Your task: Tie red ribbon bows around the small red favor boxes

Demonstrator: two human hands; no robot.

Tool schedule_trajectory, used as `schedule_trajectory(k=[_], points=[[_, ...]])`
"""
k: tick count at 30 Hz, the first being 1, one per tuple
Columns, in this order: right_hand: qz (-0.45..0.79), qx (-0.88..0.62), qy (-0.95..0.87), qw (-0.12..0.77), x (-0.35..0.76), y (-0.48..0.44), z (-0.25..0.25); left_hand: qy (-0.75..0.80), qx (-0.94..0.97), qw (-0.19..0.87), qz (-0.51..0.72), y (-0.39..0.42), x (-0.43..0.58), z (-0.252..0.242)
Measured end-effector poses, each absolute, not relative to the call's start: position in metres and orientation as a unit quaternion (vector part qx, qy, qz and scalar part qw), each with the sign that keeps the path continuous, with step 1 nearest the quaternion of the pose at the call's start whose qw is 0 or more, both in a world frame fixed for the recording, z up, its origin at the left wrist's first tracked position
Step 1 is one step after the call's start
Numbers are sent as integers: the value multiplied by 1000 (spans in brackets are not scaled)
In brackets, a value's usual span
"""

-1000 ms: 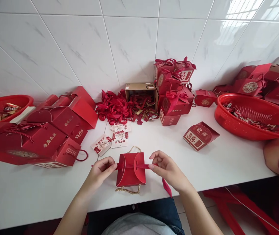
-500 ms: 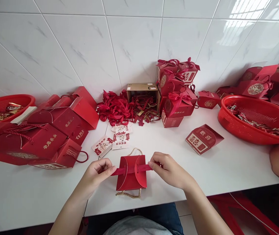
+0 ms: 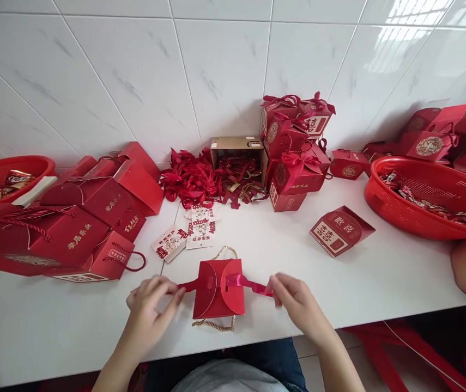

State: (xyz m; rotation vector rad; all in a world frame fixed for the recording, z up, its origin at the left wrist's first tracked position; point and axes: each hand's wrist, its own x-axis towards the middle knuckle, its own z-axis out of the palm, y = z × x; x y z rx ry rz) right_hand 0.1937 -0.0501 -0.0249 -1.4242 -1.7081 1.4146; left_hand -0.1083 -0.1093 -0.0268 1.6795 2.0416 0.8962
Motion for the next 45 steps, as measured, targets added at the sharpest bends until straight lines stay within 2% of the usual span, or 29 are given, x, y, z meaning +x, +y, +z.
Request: schedule_trajectory(k=[2, 4, 7, 9, 12, 16, 19, 24, 28, 32, 39, 45], points=[[642, -460, -588, 173, 189, -62, -30, 685, 632, 254, 256, -120, -106, -25], [701, -449, -529, 165, 178, -72, -38, 665, 632, 316, 242, -126, -99, -24], [718, -496, -413, 261, 156, -81, -47, 675, 556, 376, 309, -125, -86, -26], [735, -483, -326, 346, 143, -83, -50, 645, 459, 451, 412, -120, -79, -27], [745, -424, -216, 467, 131, -81, -52, 519, 267, 568, 580, -111, -76, -23], [753, -382, -140, 517, 128, -76, -58, 417, 36, 634, 650, -103, -82, -11], [771, -368, -85, 513, 132, -76, -62, 418, -43, 624, 659, -104, -88, -7], [765, -372, -18, 525, 137, -79, -60, 424, -49, 613, 665, -112, -92, -12], [726, -379, -56, 571, 145, -78, -54, 475, 21, 515, 713, -118, -91, -17], [618, -420, -151, 648, 157, -75, -44, 521, 102, 388, 754, -117, -94, -14], [420, -470, -318, 708, 174, -58, -4, 509, 197, 275, 792, -101, -101, 24], [281, -484, -479, 676, 179, -36, 36, 487, 336, 274, 759, -83, -99, 64]])
